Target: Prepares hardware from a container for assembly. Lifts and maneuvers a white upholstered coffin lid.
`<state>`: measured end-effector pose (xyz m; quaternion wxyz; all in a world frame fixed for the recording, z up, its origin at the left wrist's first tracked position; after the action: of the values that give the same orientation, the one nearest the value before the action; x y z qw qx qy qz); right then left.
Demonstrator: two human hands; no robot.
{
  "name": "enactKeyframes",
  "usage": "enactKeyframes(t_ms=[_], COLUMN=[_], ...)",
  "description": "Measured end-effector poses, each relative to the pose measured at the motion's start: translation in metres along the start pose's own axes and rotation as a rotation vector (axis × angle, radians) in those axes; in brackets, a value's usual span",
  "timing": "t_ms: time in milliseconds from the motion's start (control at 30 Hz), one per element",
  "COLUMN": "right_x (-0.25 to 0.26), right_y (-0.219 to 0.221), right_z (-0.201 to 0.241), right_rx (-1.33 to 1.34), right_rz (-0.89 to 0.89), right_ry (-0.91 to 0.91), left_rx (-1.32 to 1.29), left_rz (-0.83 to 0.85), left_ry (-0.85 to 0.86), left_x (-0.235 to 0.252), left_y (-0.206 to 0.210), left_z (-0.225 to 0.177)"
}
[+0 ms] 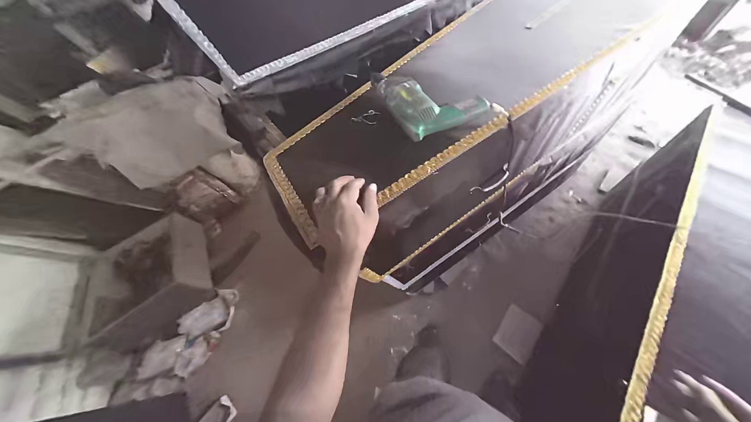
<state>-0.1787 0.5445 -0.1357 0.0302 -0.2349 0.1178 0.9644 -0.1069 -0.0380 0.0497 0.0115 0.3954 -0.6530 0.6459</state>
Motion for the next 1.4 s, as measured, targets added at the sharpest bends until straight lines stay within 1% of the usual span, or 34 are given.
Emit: enactKeyframes(t_ms=[67,100,133,200,233,267,300,367,400,467,533,600,667,700,767,833,900,933,1000,1033,1067,1133,1167,1233,1300,1367,1400], right_x=[0.003,0.002,-0.002,-0.02,-0.032,-0.044,-0.051,-0.053,-0.051,-0.042,-0.027,-0.012,-0.01,-0.015,-0.025,-0.027,-0.028,-0.028,-0.029,-0.033,-0.039,-0.051,-0.054,-0.052,-0.056,-0.075,-0.087], right_y=[0.09,0.139,0.189,0.291,0.342,0.391,0.437,0.519,0.555,0.611,0.66,0.7,0.717,0.717,0.705,0.684,0.658,0.647,0.63,0.623,0.62,0.619,0.621,0.627,0.625,0.597,0.571], right_z=[0.009,0.02,0.036,0.08,0.1,0.115,0.124,0.126,0.121,0.102,0.083,0.071,0.069,0.072,0.084,0.103,0.12,0.124,0.115,0.106,0.099,0.086,0.082,0.077,0.085,0.11,0.125], right_rx=[-0.122,-0.17,-0.222,-0.387,-0.48,-0.543,-0.6,-0.706,-0.776,-0.94,-1.077,-1.214,-1.298,-1.313,-1.309,-1.269,-1.192,-1.162,-1.199,-1.251,-1.294,-1.298,-1.281,-1.253,-1.242,-1.153,-1.059], right_rz=[0.129,0.219,0.321,0.542,0.624,0.7,0.743,0.814,0.838,0.845,0.809,0.753,0.723,0.717,0.689,0.632,0.583,0.564,0.551,0.565,0.58,0.592,0.601,0.604,0.54,0.417,0.357], right_ry=[0.037,0.006,-0.069,-0.342,-0.49,-0.596,-0.648,-0.625,-0.592,-0.558,-0.561,-0.63,-0.743,-0.793,-0.833,-0.851,-0.813,-0.779,-0.742,-0.798,-0.921,-1.165,-1.232,-1.269,-1.278,-1.274,-1.272], left_rx=[-0.196,-0.309,-0.414,-0.575,-0.631,-0.672,-0.687,-0.654,-0.62,-0.581,-0.534,-0.563,-0.61,-0.618,-0.631,-0.653,-0.666,-0.67,-0.674,-0.672,-0.672,-0.683,-0.687,-0.686,-0.678,-0.691,-0.703], left_rz=[0.018,0.036,0.06,0.119,0.137,0.139,0.141,0.145,0.143,0.122,0.062,0.014,-0.016,-0.02,-0.016,0.002,-0.001,-0.006,0.001,0.011,0.01,0.008,0.022,0.035,0.023,0.01,0.016], left_ry=[0.012,0.019,0.034,0.099,0.152,0.215,0.278,0.377,0.408,0.419,0.367,0.309,0.288,0.285,0.295,0.318,0.33,0.334,0.326,0.323,0.324,0.324,0.322,0.322,0.327,0.344,0.348], left_x=[-0.001,-0.002,-0.004,-0.01,-0.011,-0.012,-0.012,-0.011,-0.009,-0.006,-0.008,-0.009,-0.01,-0.01,-0.01,-0.01,-0.01,-0.01,-0.012,-0.012,-0.011,-0.009,-0.008,-0.008,-0.009,-0.01,-0.012], left_y=[-0.003,-0.007,-0.012,-0.023,-0.029,-0.035,-0.039,-0.041,-0.038,-0.027,-0.019,-0.019,-0.018,-0.018,-0.018,-0.018,-0.018,-0.018,-0.017,-0.016,-0.016,-0.016,-0.016,-0.017,-0.017,-0.017,-0.016], left_z=[0.008,0.013,0.018,0.027,0.032,0.037,0.042,0.051,0.055,0.061,0.064,0.068,0.071,0.072,0.072,0.071,0.072,0.072,0.071,0.071,0.071,0.071,0.07,0.069,0.069,0.071,0.071])
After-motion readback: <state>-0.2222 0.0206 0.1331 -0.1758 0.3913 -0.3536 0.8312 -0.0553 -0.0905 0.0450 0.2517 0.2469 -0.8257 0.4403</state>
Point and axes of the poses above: each hand's wrist, its own x-axis towards the middle knuckle, its own y-axis out of the palm, z = x × y, the point moved 10 cm from there along x, towards the middle knuckle, and after that the axes turned 8 degrees about y, right-handed, at the moved point
